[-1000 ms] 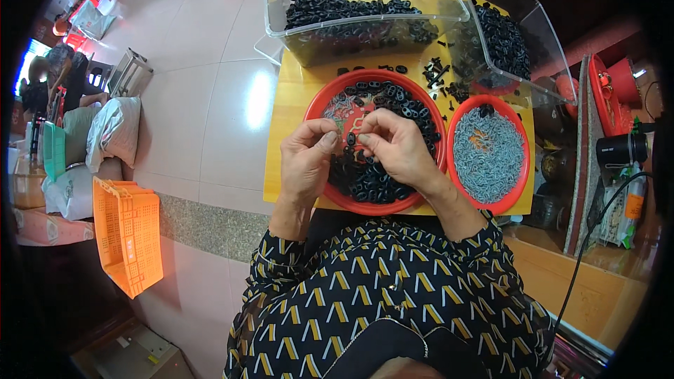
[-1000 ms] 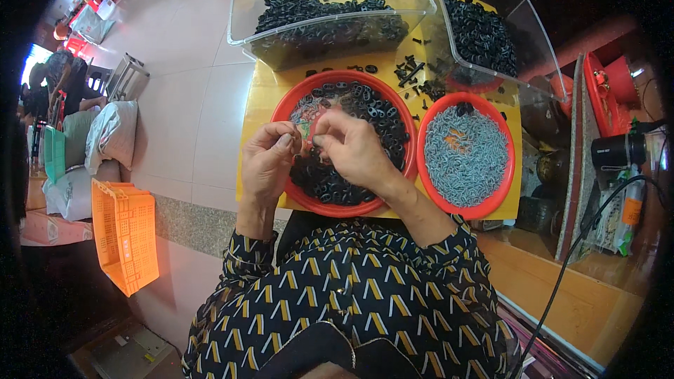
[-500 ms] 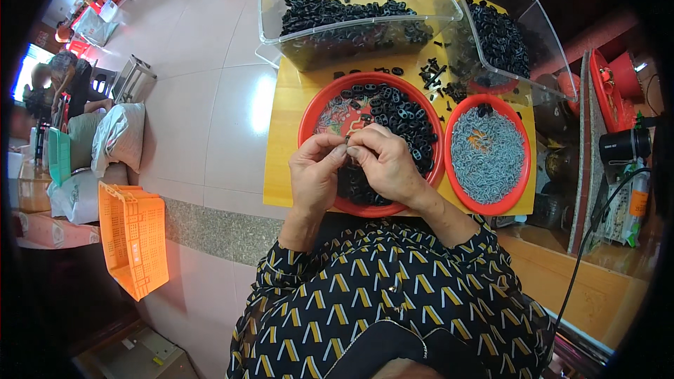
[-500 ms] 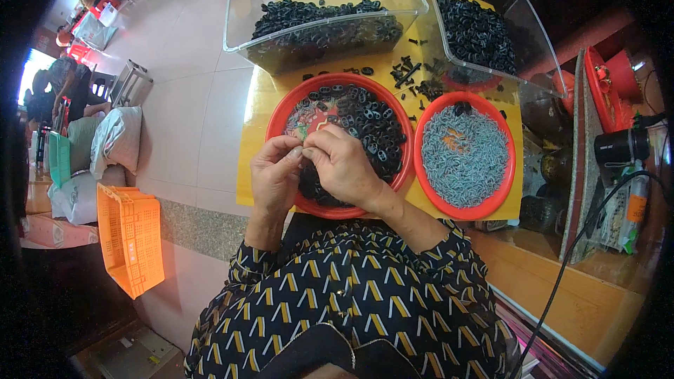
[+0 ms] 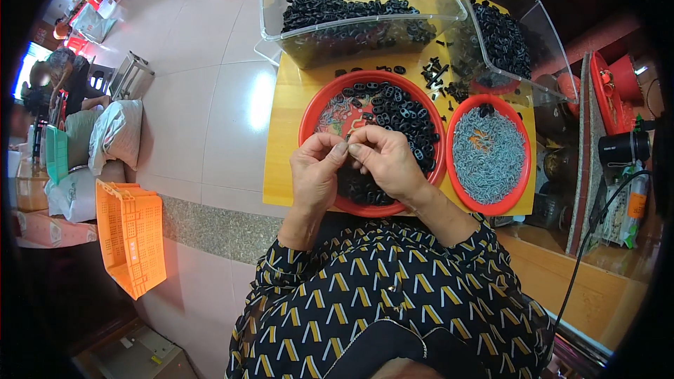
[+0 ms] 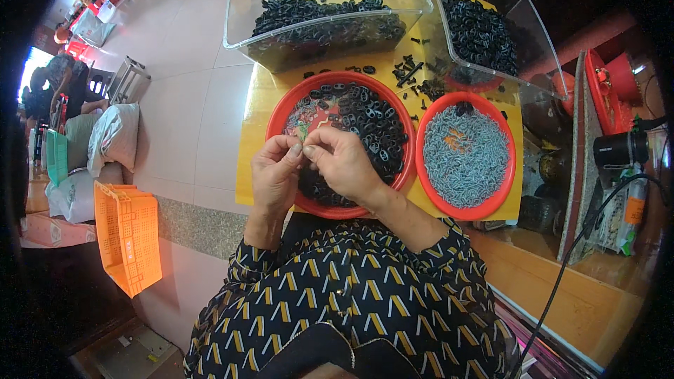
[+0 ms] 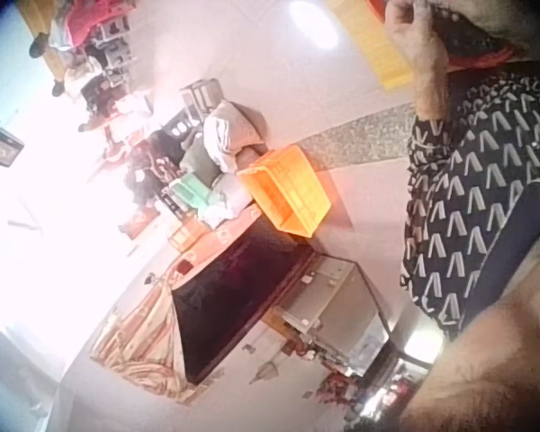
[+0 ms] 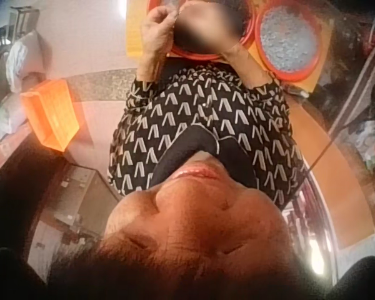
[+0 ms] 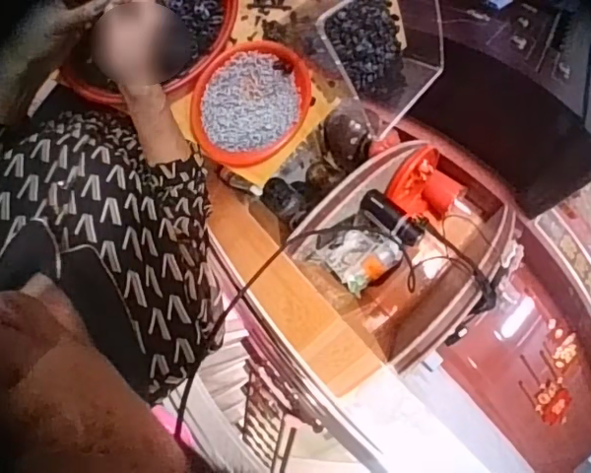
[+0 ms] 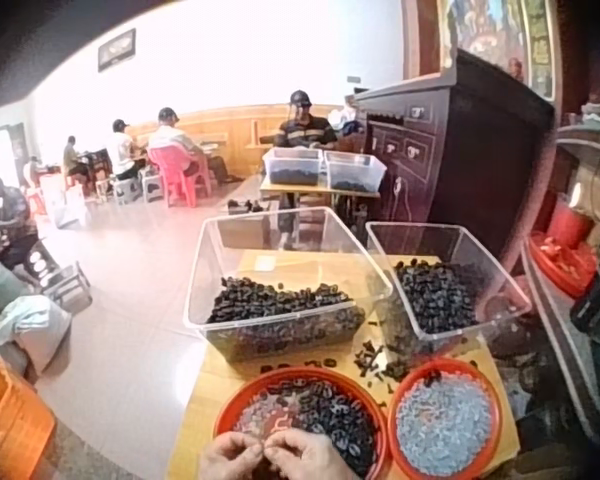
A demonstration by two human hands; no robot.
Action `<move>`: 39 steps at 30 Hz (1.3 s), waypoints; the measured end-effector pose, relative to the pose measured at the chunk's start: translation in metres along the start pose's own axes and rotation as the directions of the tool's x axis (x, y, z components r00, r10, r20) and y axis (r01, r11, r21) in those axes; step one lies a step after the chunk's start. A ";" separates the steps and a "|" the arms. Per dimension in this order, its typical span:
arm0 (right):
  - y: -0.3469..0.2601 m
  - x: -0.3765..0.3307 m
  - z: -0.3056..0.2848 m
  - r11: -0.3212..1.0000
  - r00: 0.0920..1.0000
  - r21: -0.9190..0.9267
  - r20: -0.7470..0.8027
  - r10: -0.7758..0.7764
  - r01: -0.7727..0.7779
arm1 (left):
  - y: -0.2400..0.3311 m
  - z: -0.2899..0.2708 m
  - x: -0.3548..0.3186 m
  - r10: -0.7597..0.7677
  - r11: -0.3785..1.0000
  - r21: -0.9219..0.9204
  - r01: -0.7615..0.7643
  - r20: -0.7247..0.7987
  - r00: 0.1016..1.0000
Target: The person sits at a table and assembles small black padlocks by hand. They pick up a lock body and a shackle from a red bowl, insert the shackle into the body, and secure it. The process is repeated continuously with multiple lock units.
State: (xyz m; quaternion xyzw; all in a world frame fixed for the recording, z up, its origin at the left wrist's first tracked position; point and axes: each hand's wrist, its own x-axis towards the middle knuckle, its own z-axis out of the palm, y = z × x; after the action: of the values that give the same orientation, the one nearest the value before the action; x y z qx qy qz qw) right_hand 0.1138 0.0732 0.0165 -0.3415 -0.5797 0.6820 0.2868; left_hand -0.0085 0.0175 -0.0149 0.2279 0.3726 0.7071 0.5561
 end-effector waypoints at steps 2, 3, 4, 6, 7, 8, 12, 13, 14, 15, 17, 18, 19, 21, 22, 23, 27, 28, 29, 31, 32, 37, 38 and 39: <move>0.006 0.004 -0.005 0.973 0.992 0.198 0.078 0.103 -0.117 | 0.001 0.002 -0.001 0.054 0.995 0.087 -0.052 -0.023 0.998; 0.009 0.006 -0.008 0.940 0.982 0.291 0.119 0.149 -0.178 | 0.000 0.002 -0.001 0.078 0.989 0.130 -0.073 -0.030 0.997; 0.009 0.007 -0.009 0.913 0.973 0.344 0.136 0.186 -0.222 | 0.000 0.001 0.000 0.077 0.984 0.161 -0.076 -0.003 0.997; 0.010 0.007 -0.009 0.919 0.974 0.327 0.129 0.187 -0.220 | 0.001 -0.002 0.000 0.075 0.971 0.224 -0.084 0.048 0.996; 0.009 0.006 -0.008 0.922 0.974 0.319 0.126 0.187 -0.219 | 0.001 -0.002 0.000 0.055 0.975 0.216 -0.062 0.040 0.998; 0.008 0.006 -0.006 0.963 0.987 0.219 0.071 0.143 -0.155 | 0.001 0.000 -0.001 0.034 0.978 0.207 -0.040 0.033 0.999; 0.008 0.005 0.002 0.938 0.968 -0.287 -0.102 -0.231 0.193 | 0.000 -0.005 0.001 -0.101 0.988 0.120 0.092 0.068 0.993; 0.009 0.006 0.003 0.859 0.926 -0.426 -0.113 -0.361 0.283 | 0.000 -0.005 0.002 -0.117 0.988 0.109 0.110 0.066 0.991; 0.009 0.007 0.004 0.853 0.918 -0.428 -0.118 -0.379 0.298 | 0.000 -0.005 0.003 -0.134 0.987 0.097 0.128 0.065 0.989; 0.010 0.008 0.004 0.846 0.908 -0.431 -0.123 -0.400 0.314 | 0.000 -0.005 0.004 -0.151 0.986 0.085 0.145 0.066 0.986; 0.009 0.012 0.002 0.843 0.906 -0.452 -0.152 -0.395 0.292 | 0.000 -0.006 0.006 -0.133 0.987 0.107 0.124 0.085 0.987; 0.006 0.017 -0.001 0.847 0.912 -0.467 -0.175 -0.370 0.254 | 0.001 -0.006 0.006 -0.125 0.986 0.119 0.113 0.093 0.988; 0.003 0.023 -0.005 0.850 0.917 -0.481 -0.199 -0.345 0.215 | 0.001 -0.008 0.006 -0.136 0.989 0.076 0.129 0.097 0.986; 0.010 0.034 -0.011 0.846 0.937 -0.504 -0.180 -0.300 0.174 | 0.002 -0.013 0.007 -0.157 0.987 -0.012 0.159 0.107 0.982; 0.010 0.036 -0.014 0.832 0.943 -0.524 -0.146 -0.300 0.183 | 0.002 -0.012 0.007 -0.158 0.986 -0.036 0.162 0.095 0.983; 0.010 0.036 -0.016 0.817 0.948 -0.543 -0.112 -0.298 0.193 | 0.004 -0.011 0.006 -0.160 0.985 -0.059 0.165 0.082 0.984; 0.007 0.022 -0.019 0.915 0.948 -0.378 -0.217 -0.232 0.138 | 0.006 -0.011 0.003 -0.156 0.979 -0.115 0.169 0.113 0.981; 0.003 0.016 -0.019 0.950 0.971 -0.300 -0.186 -0.153 0.092 | 0.007 -0.010 0.002 -0.151 0.980 -0.111 0.163 0.107 0.983; -0.001 0.009 -0.019 0.959 0.981 -0.276 -0.155 -0.114 0.068 | 0.008 -0.009 0.001 -0.147 0.982 -0.107 0.158 0.101 0.984; -0.004 -0.008 -0.020 0.972 0.995 -0.233 -0.094 -0.043 0.020 | 0.006 -0.006 -0.002 -0.113 0.990 -0.077 0.122 0.112 0.987; 0.000 -0.016 -0.021 0.973 0.995 -0.230 -0.081 -0.053 0.033 | 0.004 -0.005 -0.004 -0.084 0.995 -0.050 0.091 0.125 0.989; 0.003 -0.035 -0.013 0.992 0.994 -0.112 -0.093 -0.065 0.054 | -0.003 0.011 -0.018 -0.070 0.997 0.023 0.068 0.134 0.988; 0.003 -0.035 -0.014 0.995 0.991 -0.086 -0.124 -0.052 0.041 | -0.004 0.013 -0.019 -0.065 0.998 0.021 0.063 0.125 0.990; 0.002 -0.035 -0.014 0.998 0.988 -0.056 -0.148 -0.035 0.027 | -0.004 0.015 -0.020 -0.058 0.998 0.020 0.056 0.108 0.992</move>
State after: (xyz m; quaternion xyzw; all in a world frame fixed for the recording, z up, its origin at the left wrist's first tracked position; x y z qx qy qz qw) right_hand 0.1464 0.0539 0.0178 -0.3902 -0.5801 0.6340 0.3306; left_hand 0.0103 0.0026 -0.0070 0.2599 0.3544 0.6742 0.5935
